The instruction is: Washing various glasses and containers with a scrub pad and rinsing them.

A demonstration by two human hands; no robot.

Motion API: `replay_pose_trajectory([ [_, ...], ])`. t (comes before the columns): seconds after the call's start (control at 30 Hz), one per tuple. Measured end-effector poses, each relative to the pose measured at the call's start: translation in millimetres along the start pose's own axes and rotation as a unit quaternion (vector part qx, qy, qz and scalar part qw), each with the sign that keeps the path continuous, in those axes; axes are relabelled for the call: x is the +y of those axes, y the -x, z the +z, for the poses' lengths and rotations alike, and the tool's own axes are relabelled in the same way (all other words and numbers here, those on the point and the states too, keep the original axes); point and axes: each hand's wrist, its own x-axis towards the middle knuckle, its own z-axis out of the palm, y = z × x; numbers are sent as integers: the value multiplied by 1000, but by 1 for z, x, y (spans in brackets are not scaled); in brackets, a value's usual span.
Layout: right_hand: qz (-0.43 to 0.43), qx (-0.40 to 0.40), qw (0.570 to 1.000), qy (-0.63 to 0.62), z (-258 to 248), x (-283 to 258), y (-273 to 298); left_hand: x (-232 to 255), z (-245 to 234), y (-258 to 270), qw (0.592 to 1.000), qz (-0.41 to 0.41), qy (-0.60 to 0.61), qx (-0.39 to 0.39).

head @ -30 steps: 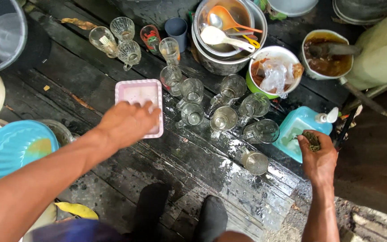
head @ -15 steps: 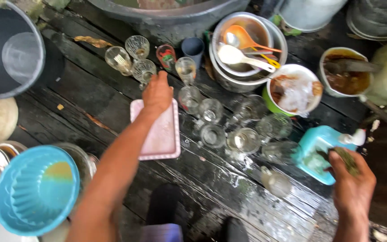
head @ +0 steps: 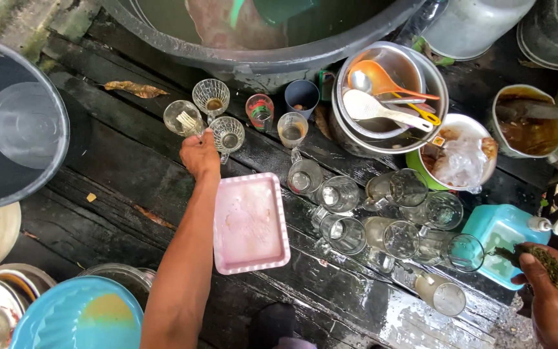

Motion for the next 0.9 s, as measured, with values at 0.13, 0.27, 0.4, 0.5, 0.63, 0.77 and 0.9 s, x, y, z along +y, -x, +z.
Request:
replay_pose_trajectory([
  [0.13,22,-14,1000,-11,7,-12,10,3,-6,1,993,-5,101,-63],
  [0.27,49,-2,998,-33,17,-38,25,-87,48,-37,714,-203,669,36],
  [0.4,6,-15,994,-113,13,-19,22,-60,8,-18,953,-38,291,73],
  [0.5,61,-1,997,-48,8,-1,17,-34,-31,0,746,-139,644,94],
  [0.63,-5,-14,995,-95,8,21,11,26,-87,45,961,147,212,99],
  [0.77,-21,-18,992,-119,10,9,16,69,-130,84,960,170,217,38],
  [0.9,-1,-36,999,-23,10,-63,34,92,-161,118,956,245,159,-14],
])
